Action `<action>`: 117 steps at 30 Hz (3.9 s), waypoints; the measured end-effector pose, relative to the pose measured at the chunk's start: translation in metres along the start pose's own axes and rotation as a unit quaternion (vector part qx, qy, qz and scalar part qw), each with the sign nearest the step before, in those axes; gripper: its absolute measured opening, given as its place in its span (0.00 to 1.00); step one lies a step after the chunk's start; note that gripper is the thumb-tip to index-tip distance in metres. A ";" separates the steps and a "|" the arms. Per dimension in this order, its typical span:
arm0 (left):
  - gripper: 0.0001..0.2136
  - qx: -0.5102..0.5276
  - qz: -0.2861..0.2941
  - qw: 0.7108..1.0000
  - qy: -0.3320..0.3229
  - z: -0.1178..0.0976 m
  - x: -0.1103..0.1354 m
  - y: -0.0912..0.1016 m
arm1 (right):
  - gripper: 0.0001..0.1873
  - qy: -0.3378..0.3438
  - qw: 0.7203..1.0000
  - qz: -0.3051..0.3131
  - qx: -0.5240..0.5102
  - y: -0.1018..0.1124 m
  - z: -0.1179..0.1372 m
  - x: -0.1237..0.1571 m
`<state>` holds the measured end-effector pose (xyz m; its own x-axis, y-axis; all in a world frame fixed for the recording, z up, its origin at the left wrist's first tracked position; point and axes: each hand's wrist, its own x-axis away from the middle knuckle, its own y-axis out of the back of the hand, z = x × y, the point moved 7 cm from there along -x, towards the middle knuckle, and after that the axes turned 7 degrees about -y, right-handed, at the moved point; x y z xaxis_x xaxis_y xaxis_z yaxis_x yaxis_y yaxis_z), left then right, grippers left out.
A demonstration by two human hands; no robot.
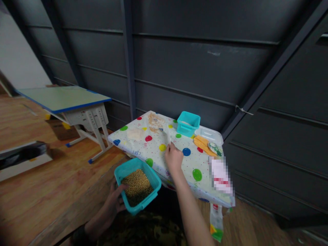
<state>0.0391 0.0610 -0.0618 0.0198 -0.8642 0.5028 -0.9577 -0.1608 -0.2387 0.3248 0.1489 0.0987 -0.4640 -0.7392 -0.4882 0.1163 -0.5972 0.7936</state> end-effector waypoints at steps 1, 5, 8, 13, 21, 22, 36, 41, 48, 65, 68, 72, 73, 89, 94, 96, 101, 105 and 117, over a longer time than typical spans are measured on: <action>0.39 -0.003 -0.001 1.000 -0.001 -0.001 -0.001 0.001 | 0.15 0.007 1.000 0.006 -0.001 -0.002 0.003 0.002; 0.37 0.004 -0.010 1.000 -0.006 -0.007 0.000 0.001 | 0.16 0.023 0.999 0.027 -0.011 -0.007 0.013 0.007; 0.36 0.025 -0.018 0.999 -0.013 -0.011 0.001 0.002 | 0.17 0.035 0.998 0.033 -0.033 -0.008 0.017 0.007; 0.33 0.060 -0.032 0.998 -0.018 -0.011 0.006 0.009 | 0.19 0.035 0.994 0.041 -0.091 -0.007 0.012 -0.001; 0.32 0.081 -0.016 0.996 -0.024 -0.020 0.015 0.001 | 0.17 0.057 0.995 0.052 -0.065 -0.011 0.012 -0.032; 0.32 0.085 -0.017 0.996 -0.021 -0.020 0.015 0.000 | 0.16 0.064 0.994 0.057 -0.062 -0.013 0.012 -0.033; 0.37 0.099 -0.008 0.995 -0.012 -0.017 0.013 0.000 | 0.18 0.099 0.985 0.090 -0.107 -0.030 0.014 -0.059; 0.39 0.108 -0.011 0.994 0.002 -0.015 0.012 0.001 | 0.15 0.093 0.981 0.097 -0.143 -0.035 0.013 -0.062; 0.38 0.108 -0.003 0.994 -0.001 -0.019 0.017 -0.001 | 0.12 0.064 0.961 0.121 -0.239 -0.039 0.006 -0.068; 0.39 0.109 -0.004 0.994 0.005 -0.022 0.017 0.000 | 0.13 0.009 0.943 0.119 -0.311 -0.041 -0.016 -0.084; 0.38 0.103 0.002 0.995 0.006 -0.022 0.016 -0.001 | 0.14 0.012 0.943 0.117 -0.311 -0.040 -0.014 -0.081; 0.37 0.094 -0.006 0.995 0.011 -0.020 0.014 0.001 | 0.12 0.026 0.942 0.126 -0.309 -0.042 -0.012 -0.080; 0.37 0.095 -0.004 0.995 0.009 -0.021 0.014 0.001 | 0.13 0.026 0.941 0.127 -0.312 -0.043 -0.012 -0.081; 0.37 0.094 0.001 0.996 -0.001 -0.026 0.018 0.000 | 0.29 0.013 0.938 0.125 -0.324 -0.027 0.009 -0.030; 0.39 0.108 0.002 0.994 -0.001 -0.027 0.020 0.001 | 0.24 -0.012 0.939 0.121 -0.320 -0.023 0.004 -0.031; 0.39 0.112 0.003 0.994 0.002 -0.026 0.018 0.001 | 0.21 -0.025 0.938 0.116 -0.325 -0.020 0.001 -0.032; 0.38 0.104 -0.004 0.995 0.007 -0.022 0.015 0.003 | 0.19 -0.048 0.933 0.094 -0.343 -0.015 -0.004 -0.041; 0.38 0.103 -0.001 0.995 0.002 -0.023 0.015 0.001 | 0.16 -0.048 0.922 0.118 -0.365 -0.024 0.003 -0.045; 0.38 0.096 0.012 0.995 0.004 -0.030 0.022 -0.001 | 0.16 -0.059 0.925 0.117 -0.357 -0.019 0.014 -0.031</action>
<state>0.0319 0.0564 -0.0262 -0.0054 -0.8652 0.5015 -0.8853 -0.2291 -0.4047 0.3252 0.1875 0.1042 -0.4397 -0.8606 -0.2570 0.7565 -0.5091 0.4106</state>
